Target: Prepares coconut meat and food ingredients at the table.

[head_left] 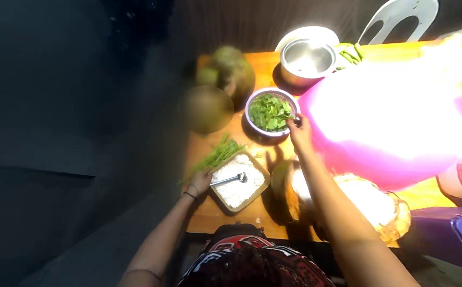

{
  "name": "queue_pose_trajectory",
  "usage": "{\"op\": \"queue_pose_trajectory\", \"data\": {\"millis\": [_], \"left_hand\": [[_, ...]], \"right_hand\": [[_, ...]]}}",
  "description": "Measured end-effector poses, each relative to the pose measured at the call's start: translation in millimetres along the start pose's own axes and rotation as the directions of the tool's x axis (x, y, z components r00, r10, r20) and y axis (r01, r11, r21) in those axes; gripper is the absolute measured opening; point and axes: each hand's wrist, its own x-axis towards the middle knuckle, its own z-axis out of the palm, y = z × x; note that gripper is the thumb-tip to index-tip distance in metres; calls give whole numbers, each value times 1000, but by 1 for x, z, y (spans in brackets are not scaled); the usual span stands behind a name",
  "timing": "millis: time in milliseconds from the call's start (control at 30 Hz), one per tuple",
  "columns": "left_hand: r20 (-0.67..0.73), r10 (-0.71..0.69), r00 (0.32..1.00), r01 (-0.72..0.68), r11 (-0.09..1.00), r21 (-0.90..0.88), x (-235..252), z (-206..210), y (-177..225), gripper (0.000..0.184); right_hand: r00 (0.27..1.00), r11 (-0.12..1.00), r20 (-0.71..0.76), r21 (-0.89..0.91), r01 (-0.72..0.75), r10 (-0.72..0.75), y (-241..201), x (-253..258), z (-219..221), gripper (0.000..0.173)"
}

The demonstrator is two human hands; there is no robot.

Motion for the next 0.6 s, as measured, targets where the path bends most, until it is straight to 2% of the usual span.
{"op": "queue_pose_trajectory", "data": {"millis": [67,100,167,233,333,433,467,533,600], "left_hand": [[6,42,999,-42,999,12,10,-6,6,32],[25,57,998,-57,998,12,13,-10,9,32],[99,73,992,-74,997,7,9,-21,18,33],[130,113,985,-111,994,-23,2,-33,23,37],[-7,119,993,-119,990,-79,-8,-50,15,38],[-142,111,984,-110,994,13,-6,-57,-16,38],[-152,121,981,-108,990,86,-1,-54,-29,47],[-119,108,987,-77,967,244,9,-41,-46,82],[-68,90,994,-61,937,344,17,-20,-55,111]], "right_hand": [[970,977,158,-85,198,-183,-18,-41,10,31],[940,960,280,-142,240,-194,-24,-66,19,27],[822,880,545,-294,374,-168,-23,-110,45,25],[715,752,688,-403,522,-127,-9,-140,77,25],[653,613,738,-439,657,-172,24,-156,120,25],[633,537,755,-468,702,-170,29,-161,137,19],[626,521,759,-467,715,-178,31,-160,138,18],[628,516,746,-457,725,-222,32,-157,132,17],[667,562,698,-453,692,-259,21,-158,116,17]]}}
